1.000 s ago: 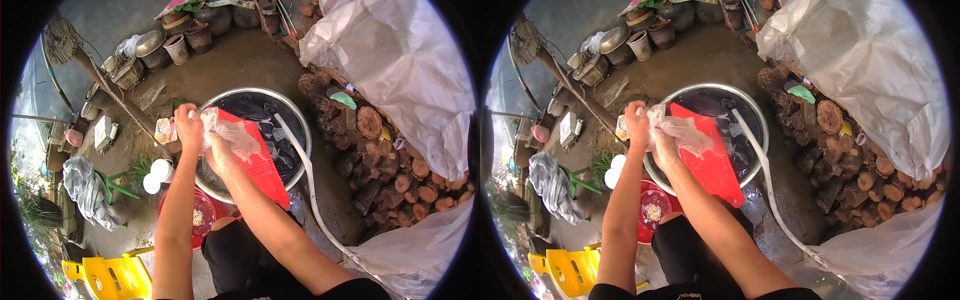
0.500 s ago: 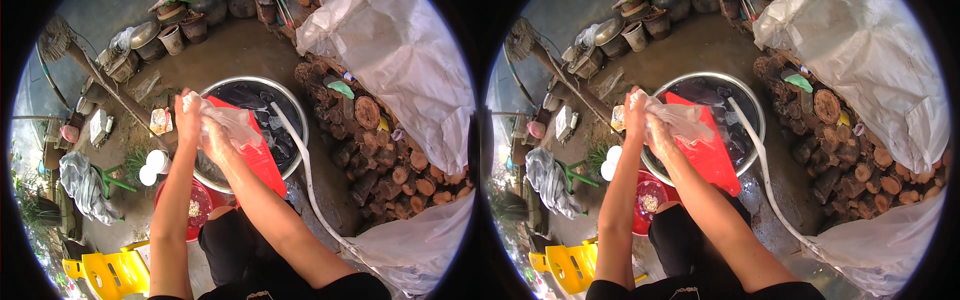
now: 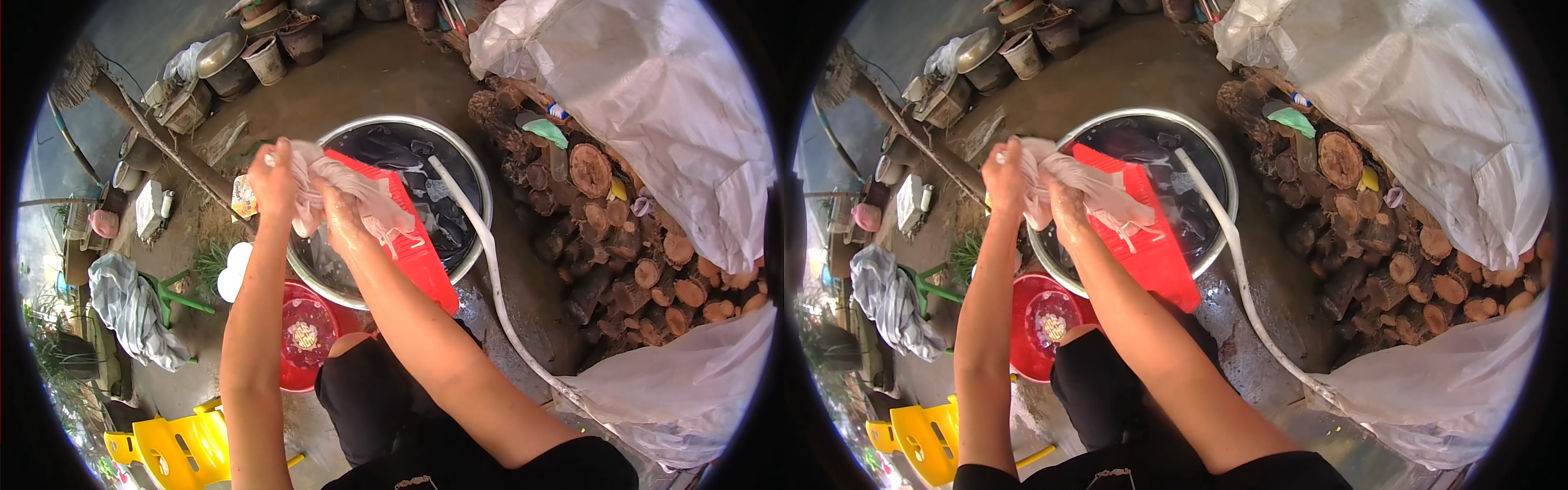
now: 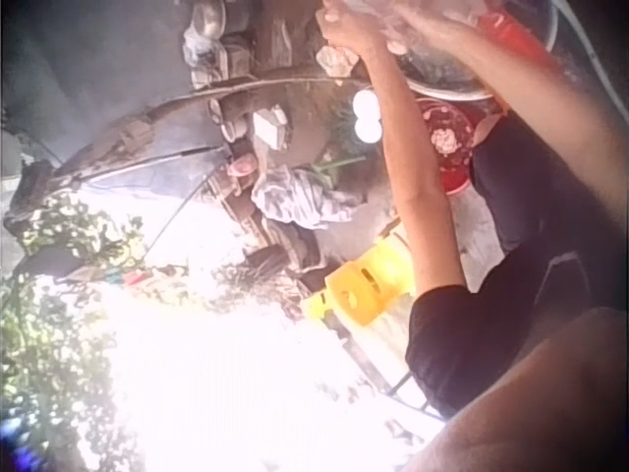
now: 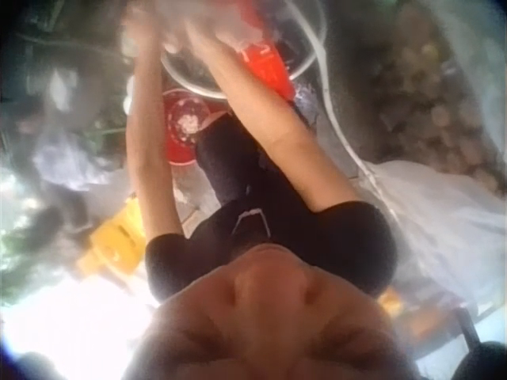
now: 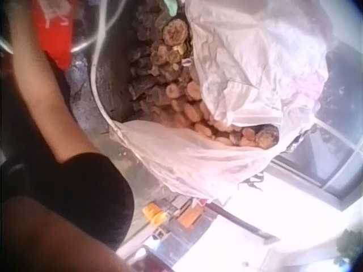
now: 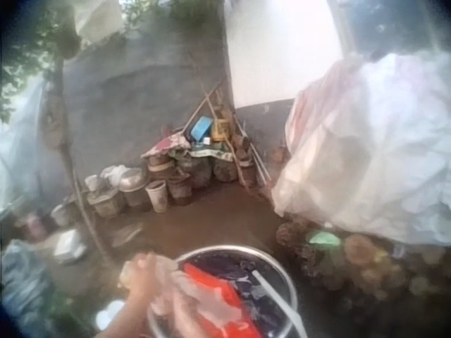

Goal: The person washes a piece of white fabric by hand using a red washboard inside a large metal basin, scrubbing the material against the board and using a brush before rinsing and wringing it.

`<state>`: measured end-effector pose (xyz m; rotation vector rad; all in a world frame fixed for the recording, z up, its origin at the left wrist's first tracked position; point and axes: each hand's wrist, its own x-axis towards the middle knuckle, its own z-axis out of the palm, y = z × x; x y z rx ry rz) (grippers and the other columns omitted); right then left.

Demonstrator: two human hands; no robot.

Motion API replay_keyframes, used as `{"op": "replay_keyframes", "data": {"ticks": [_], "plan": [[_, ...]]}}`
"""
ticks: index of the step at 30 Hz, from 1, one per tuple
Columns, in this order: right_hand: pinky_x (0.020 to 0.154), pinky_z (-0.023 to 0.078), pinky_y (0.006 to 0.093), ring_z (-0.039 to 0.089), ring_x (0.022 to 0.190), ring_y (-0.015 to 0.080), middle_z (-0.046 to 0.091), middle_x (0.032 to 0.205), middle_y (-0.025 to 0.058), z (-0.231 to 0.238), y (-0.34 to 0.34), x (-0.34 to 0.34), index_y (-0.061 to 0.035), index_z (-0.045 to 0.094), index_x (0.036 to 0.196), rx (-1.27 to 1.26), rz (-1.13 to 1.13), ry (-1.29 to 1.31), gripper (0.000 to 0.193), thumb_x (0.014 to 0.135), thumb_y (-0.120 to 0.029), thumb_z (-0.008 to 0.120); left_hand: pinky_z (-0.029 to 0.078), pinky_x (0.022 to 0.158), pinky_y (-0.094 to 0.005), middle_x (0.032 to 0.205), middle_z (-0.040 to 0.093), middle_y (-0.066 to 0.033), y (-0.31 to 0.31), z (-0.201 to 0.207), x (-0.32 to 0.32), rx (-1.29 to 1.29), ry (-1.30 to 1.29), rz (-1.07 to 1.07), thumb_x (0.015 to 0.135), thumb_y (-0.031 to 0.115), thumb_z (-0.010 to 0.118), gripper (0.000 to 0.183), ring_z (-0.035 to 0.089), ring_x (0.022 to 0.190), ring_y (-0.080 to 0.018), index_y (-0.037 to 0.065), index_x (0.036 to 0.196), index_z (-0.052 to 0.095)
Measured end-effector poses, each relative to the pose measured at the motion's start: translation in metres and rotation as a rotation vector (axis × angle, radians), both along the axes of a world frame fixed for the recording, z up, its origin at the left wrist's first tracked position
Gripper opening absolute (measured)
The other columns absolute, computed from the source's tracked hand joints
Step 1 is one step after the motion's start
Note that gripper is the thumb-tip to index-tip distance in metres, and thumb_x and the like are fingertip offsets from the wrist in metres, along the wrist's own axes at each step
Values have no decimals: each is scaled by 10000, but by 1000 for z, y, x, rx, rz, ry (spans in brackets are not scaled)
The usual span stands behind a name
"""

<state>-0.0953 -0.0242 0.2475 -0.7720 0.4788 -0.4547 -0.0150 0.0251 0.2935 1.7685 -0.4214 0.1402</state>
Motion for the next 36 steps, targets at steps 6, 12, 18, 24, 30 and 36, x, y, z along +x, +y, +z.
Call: {"op": "replay_keyframes", "data": {"ticks": [6,12,18,24,30,36], "plan": [[839,488,451,600,929,287,609,950,103,-34,-38,3,-117,558,955,560,257,-442,310,890,-413,490,419,847,-367,836,595,-126,-11,-15,-114,311,-593,-185,759,137,642,158,574,897,-272,53,832,529],[815,458,264,547,953,144,552,1028,44,-8,3,4,-82,493,1079,274,240,-630,233,857,-136,541,399,873,-417,1072,528,-181,3,-8,-27,393,-528,39,794,164,522,208,514,980,-346,64,928,644],[780,462,262,564,849,136,566,911,35,-12,-29,-5,-84,538,990,308,208,-264,168,855,-184,547,295,1053,-373,1281,503,-202,-9,-33,-105,222,-330,-190,846,160,509,345,422,1245,-331,75,1167,603],[755,456,258,567,873,126,598,970,31,25,16,-12,-73,560,1063,351,166,-420,248,854,-198,515,328,1022,-370,1317,474,-197,5,-18,-31,-14,-74,-50,845,258,574,419,433,1226,-263,52,1211,566],[872,454,317,520,1073,189,522,1200,69,16,-17,-18,-85,434,1287,301,119,-282,456,909,-330,506,370,983,-342,1299,501,-165,-8,-29,-89,-84,80,-221,867,176,547,356,502,1158,-232,63,1203,578],[779,459,273,557,893,131,583,981,34,-10,-13,-2,-53,540,1104,247,178,-547,281,901,-244,508,371,988,-335,1304,489,-182,-12,-20,-54,-57,-106,-196,860,206,556,409,503,1166,-263,43,1235,544]]}}
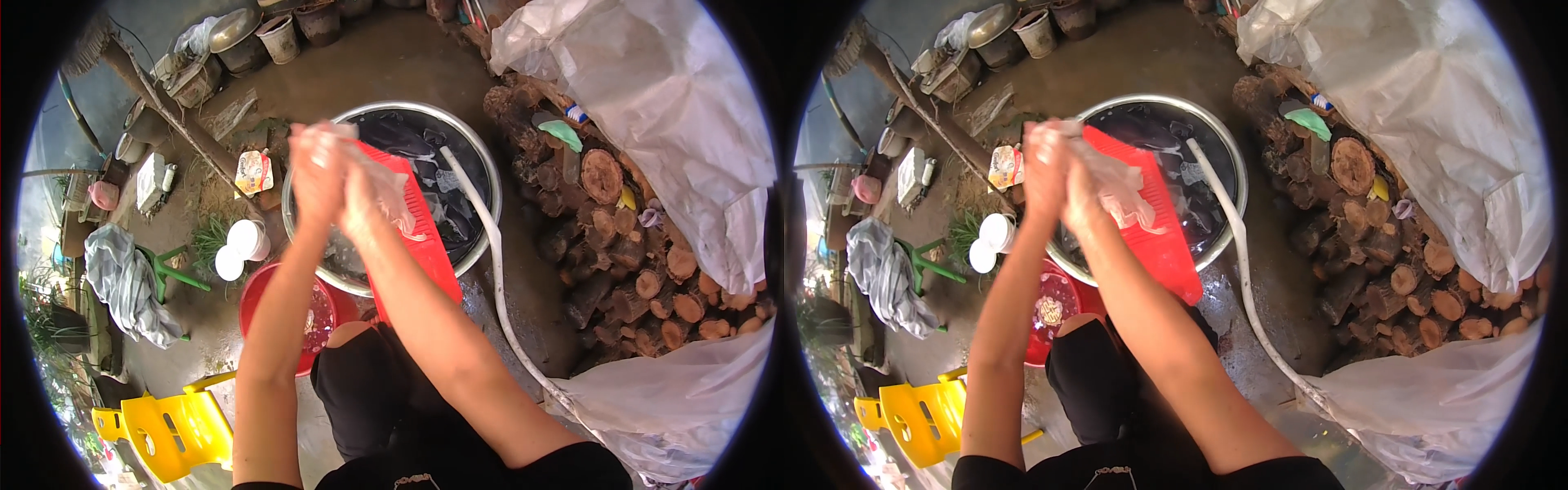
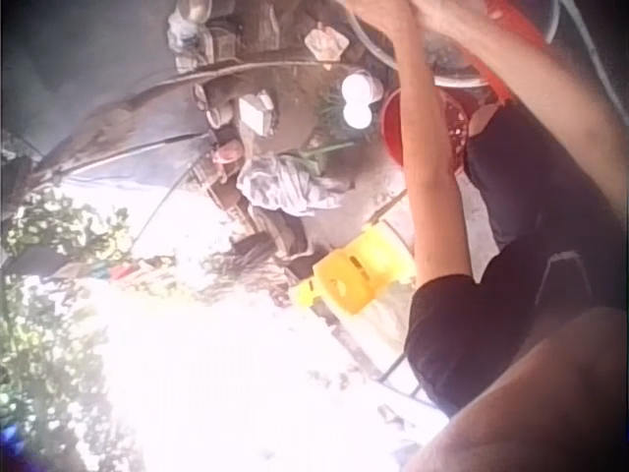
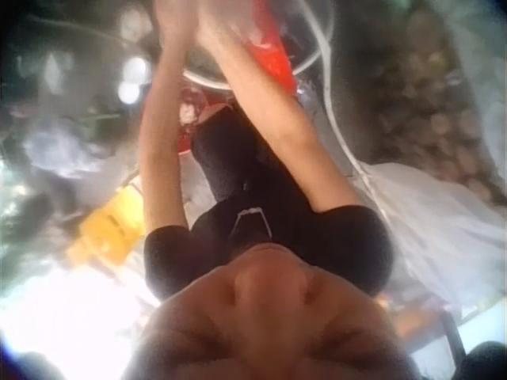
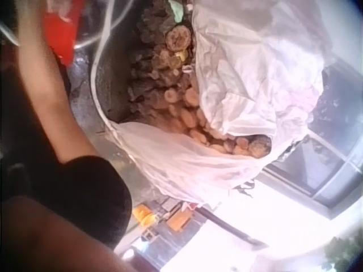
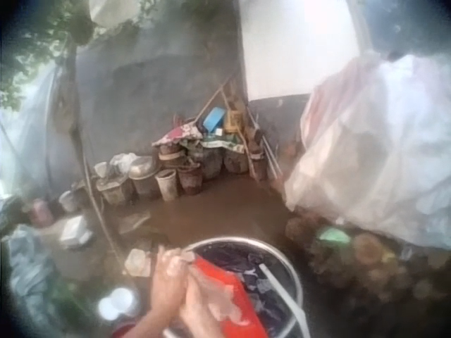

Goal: The person washes a piece of white fabric by hand using a red washboard inside a large metal basin, scrubbing the material against the board and using a brush before rinsing and wringing it.

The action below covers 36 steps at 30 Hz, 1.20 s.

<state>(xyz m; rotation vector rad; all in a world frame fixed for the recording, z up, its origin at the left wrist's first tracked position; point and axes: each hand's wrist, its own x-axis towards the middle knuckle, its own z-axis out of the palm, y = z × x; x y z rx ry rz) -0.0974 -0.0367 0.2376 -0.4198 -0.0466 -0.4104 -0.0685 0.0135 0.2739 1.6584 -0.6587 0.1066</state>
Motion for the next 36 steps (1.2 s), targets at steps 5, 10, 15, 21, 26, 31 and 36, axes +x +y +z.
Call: {"op": "replay_keyframes", "data": {"ticks": [5,10,15,21,26,31,36], "plan": [[566,403,233,521,717,76,560,823,-30,41,30,-11,-127,558,949,37,51,286,256,922,-371,487,427,837,-287,1145,591,-126,20,5,24,-15,84,93,843,314,575,449,551,927,-157,2,1166,581],[546,465,258,544,634,108,565,720,-5,-5,-36,1,-123,550,847,-30,-185,92,270,911,-376,480,314,1035,-384,1305,473,-222,-7,-21,-81,236,-187,24,871,241,515,435,424,1246,-336,56,1265,509],[728,464,254,572,894,119,616,1022,67,47,33,-14,-26,569,1076,-46,30,-14,239,892,-136,466,423,906,-310,1167,575,-214,21,1,56,-87,153,299,887,313,482,443,553,1054,-229,-19,1173,553],[704,457,240,567,772,113,614,849,-4,-10,-33,-1,-72,589,1047,84,-15,135,290,896,-305,504,386,972,-376,1224,551,-211,5,-30,-76,234,-287,67,872,225,498,406,527,1153,-286,36,1230,527],[607,453,229,560,706,108,592,795,15,36,29,-6,-58,598,950,-81,15,0,173,847,-149,492,503,751,-406,977,626,-167,27,-41,41,-39,223,184,895,391,474,398,625,851,-297,81,1132,553],[554,414,202,567,732,94,611,804,35,-3,-10,-3,-37,616,873,-438,-26,487,179,862,-192,527,485,760,-306,978,618,-84,27,-17,24,-180,946,-151,880,377,553,497,594,854,-183,-22,1174,516],[735,479,384,609,798,195,644,893,74,14,-14,-5,-64,629,912,51,79,692,375,799,-421,611,491,683,-331,824,658,-145,27,-11,27,148,91,298,846,212,622,304,619,706,-216,-29,1031,606]]}}
